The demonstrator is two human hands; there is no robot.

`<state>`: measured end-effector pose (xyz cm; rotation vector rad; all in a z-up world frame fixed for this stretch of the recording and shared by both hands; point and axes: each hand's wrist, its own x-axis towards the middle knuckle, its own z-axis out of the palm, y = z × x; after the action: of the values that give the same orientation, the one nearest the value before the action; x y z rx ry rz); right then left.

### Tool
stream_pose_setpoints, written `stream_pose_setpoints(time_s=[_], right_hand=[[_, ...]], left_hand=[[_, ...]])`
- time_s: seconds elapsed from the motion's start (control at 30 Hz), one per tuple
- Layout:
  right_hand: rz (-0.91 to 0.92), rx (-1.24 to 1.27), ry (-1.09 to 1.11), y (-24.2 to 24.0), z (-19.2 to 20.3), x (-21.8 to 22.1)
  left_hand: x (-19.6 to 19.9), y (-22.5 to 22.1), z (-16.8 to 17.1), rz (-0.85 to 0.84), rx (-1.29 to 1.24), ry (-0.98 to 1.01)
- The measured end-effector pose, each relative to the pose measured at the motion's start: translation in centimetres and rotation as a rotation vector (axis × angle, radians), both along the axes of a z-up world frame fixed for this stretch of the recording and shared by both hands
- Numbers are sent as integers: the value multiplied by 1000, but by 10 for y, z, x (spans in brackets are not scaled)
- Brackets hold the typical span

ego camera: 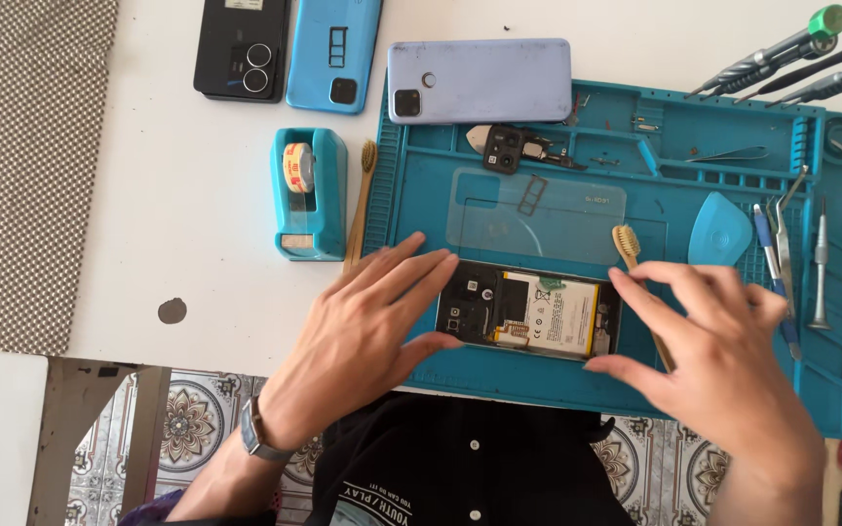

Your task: The person cleans the internal components of a disassembled smartphone using a wooden brush. They then reassemble the device by placing the screen assembly and battery back into the chassis.

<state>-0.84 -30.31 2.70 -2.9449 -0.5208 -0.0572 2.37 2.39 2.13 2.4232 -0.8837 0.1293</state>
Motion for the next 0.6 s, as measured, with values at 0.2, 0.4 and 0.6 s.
stream_pose_setpoints(time_s=[0.2, 0.4, 0.6], right_hand=[[9, -60, -6, -5, 3, 5], [-2, -144, 39, 2, 6, 8], [78, 10, 20, -11, -8, 9]], left_hand=[[9, 0, 3, -17, 73, 43], [6, -5, 10, 28, 101, 100], [17, -2, 9, -116, 18, -1]])
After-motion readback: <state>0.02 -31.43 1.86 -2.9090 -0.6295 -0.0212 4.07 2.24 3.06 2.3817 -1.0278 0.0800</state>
